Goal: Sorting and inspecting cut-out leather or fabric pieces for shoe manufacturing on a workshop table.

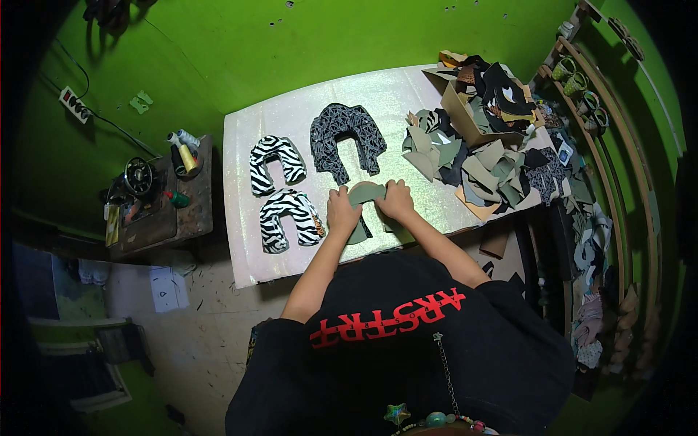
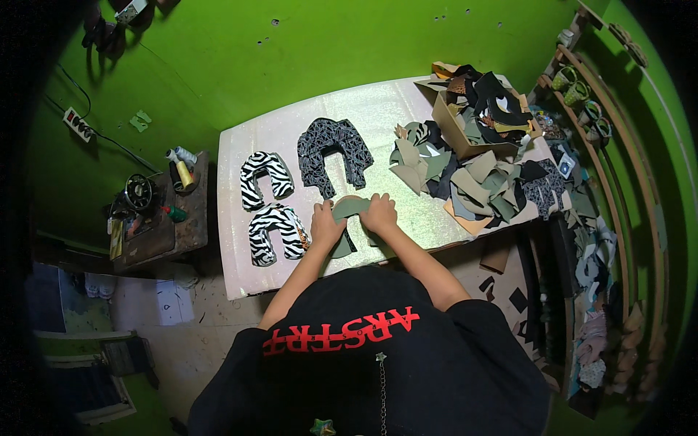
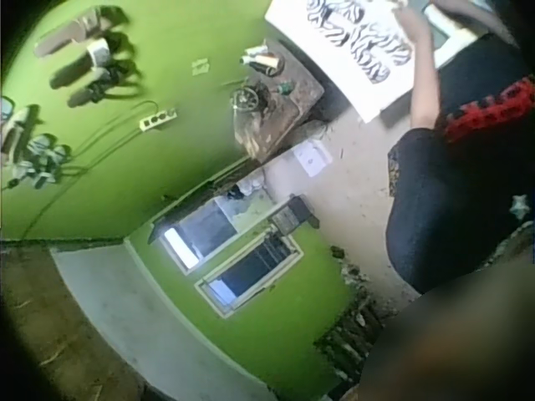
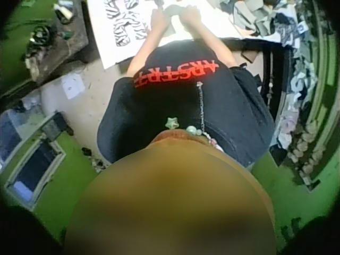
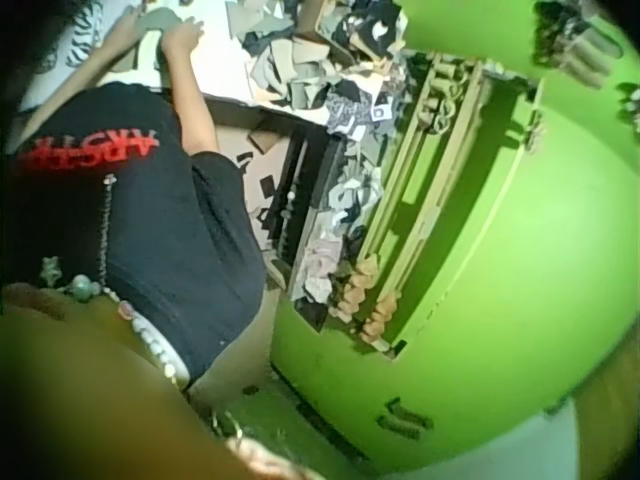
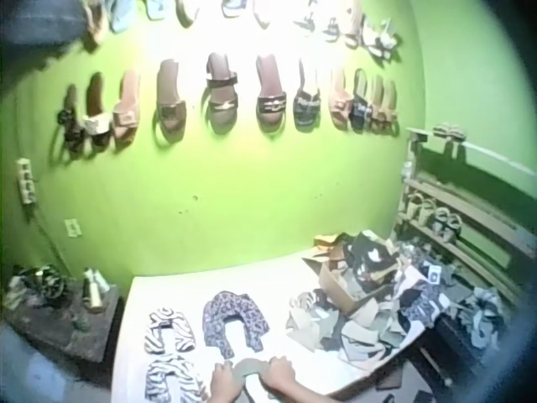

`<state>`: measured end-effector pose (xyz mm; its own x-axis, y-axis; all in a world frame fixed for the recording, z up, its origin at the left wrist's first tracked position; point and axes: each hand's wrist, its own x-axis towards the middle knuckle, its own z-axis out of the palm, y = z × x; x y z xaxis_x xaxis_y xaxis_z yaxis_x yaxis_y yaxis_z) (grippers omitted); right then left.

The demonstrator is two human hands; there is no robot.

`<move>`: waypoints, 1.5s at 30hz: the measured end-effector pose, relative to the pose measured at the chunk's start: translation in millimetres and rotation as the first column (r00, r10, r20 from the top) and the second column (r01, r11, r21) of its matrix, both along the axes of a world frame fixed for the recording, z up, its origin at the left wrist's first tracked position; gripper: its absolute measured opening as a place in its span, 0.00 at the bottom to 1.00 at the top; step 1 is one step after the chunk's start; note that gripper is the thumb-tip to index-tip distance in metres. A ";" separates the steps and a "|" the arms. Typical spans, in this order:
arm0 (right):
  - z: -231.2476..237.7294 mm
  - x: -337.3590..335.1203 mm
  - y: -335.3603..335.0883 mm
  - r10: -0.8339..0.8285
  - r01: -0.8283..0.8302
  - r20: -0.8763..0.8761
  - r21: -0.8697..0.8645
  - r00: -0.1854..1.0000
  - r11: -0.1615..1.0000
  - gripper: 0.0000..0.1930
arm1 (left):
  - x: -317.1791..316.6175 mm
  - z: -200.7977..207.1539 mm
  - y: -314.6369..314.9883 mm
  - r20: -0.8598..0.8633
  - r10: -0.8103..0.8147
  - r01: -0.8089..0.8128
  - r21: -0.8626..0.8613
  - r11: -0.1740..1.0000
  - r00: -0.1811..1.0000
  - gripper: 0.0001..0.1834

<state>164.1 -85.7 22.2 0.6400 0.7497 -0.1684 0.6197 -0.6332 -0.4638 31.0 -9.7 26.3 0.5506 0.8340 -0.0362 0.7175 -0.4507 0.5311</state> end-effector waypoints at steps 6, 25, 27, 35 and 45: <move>8.2 -2.6 -4.4 0.068 -0.067 0.012 -0.023 0.998 0.997 0.28 | 4.0 0.8 -0.4 -0.018 -0.016 0.016 0.004 1.000 1.000 0.26; -9.9 -5.0 -8.9 0.088 -0.119 0.122 0.273 0.989 0.955 0.31 | 7.9 -14.7 10.1 -0.002 -0.250 0.242 0.257 0.936 0.968 0.29; -14.5 -1.8 -14.4 0.072 -0.092 0.076 0.316 0.995 0.944 0.32 | 8.4 -15.3 10.3 0.004 -0.264 0.253 0.268 0.929 0.964 0.29; -33.5 3.6 -59.6 -0.115 0.091 0.020 0.480 0.993 0.873 0.28 | 19.2 -9.8 -0.6 0.008 -0.197 0.193 0.165 0.967 0.980 0.33; -11.0 53.3 -101.8 -0.271 0.194 0.037 0.608 0.962 0.770 0.23 | 65.6 3.5 -27.9 0.181 -0.260 0.213 0.242 0.947 0.949 0.34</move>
<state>217.4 -187.5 11.3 0.7935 0.5007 0.3459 0.5627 -0.3874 -0.7302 96.6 -37.6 29.7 0.7084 0.6533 0.2671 0.4605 -0.7145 0.5267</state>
